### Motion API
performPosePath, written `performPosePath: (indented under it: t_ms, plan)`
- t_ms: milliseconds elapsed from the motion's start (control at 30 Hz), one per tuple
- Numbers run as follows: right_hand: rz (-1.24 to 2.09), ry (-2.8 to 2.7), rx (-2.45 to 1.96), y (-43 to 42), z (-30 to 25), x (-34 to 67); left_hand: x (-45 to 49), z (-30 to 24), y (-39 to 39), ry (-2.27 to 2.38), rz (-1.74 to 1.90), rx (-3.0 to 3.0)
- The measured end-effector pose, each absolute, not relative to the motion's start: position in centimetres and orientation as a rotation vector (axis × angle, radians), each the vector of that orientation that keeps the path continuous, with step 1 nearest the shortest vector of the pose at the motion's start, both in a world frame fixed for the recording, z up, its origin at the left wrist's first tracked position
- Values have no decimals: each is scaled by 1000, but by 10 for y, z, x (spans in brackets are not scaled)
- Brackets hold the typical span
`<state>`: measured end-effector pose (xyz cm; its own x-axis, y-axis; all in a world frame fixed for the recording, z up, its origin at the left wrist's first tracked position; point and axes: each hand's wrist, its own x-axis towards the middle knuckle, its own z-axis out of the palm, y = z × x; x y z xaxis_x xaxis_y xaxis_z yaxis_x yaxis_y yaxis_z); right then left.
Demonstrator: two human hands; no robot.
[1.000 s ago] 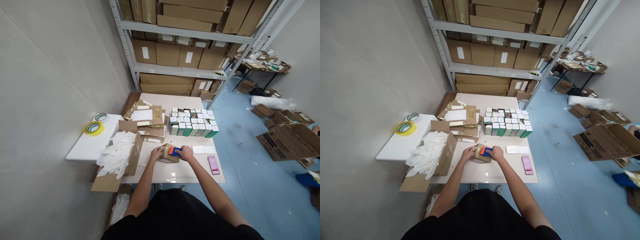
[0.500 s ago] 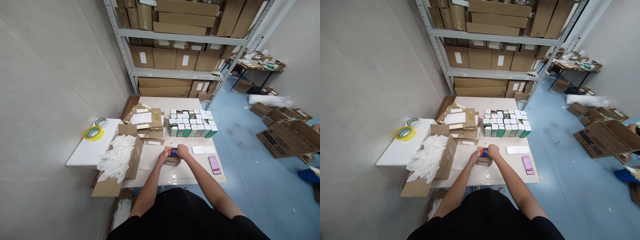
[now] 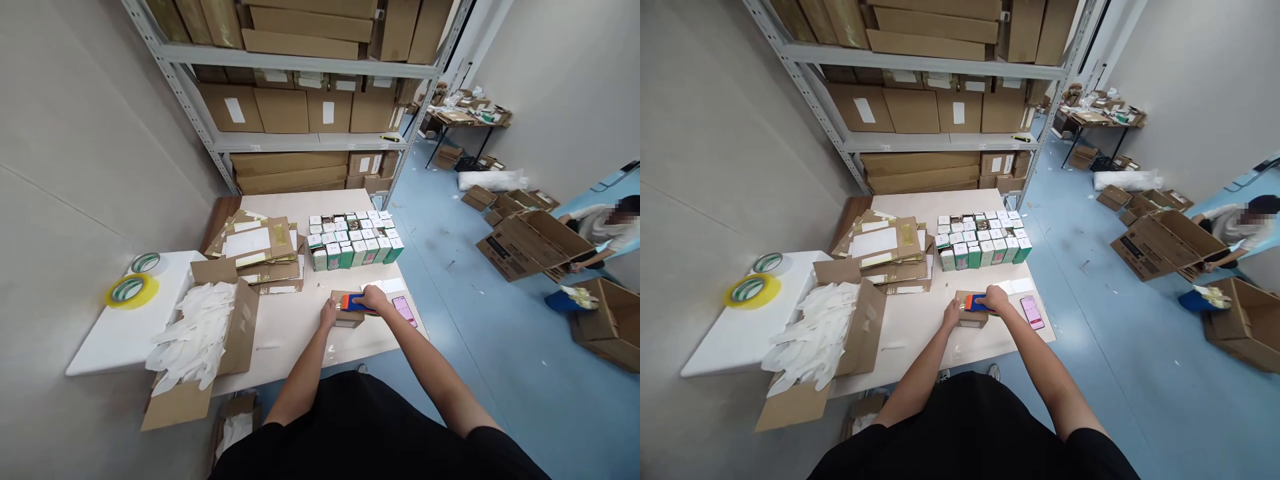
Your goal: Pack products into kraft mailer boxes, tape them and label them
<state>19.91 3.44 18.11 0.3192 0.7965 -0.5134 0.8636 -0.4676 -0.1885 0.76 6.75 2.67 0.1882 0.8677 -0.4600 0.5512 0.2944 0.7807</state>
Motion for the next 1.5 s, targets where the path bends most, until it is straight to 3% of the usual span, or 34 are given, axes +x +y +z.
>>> performPosePath:
  t_ms: [367, 667, 1000, 1100, 1233, 1500]
  plan:
    - [-862, 1440, 2548, -26, 153, 289, -3, 21, 69, 1476, 347, 1437]
    - [-856, 1612, 2583, -4, 143, 229, -57, 12, 92, 1467, 425, 1389]
    - [-918, 1746, 2496, 56, 131, 84, -156, 27, 113, 1692, 481, 1336]
    - [-878, 1747, 2474, 69, 129, 61, -153, 32, 116, 1593, 554, 1387]
    - [-794, 1723, 2405, 79, 125, 51, -135, 26, 114, 1579, 377, 1419]
    - [-739, 1558, 2357, 66, 114, 91, -79, 1, 79, 1478, 290, 1408]
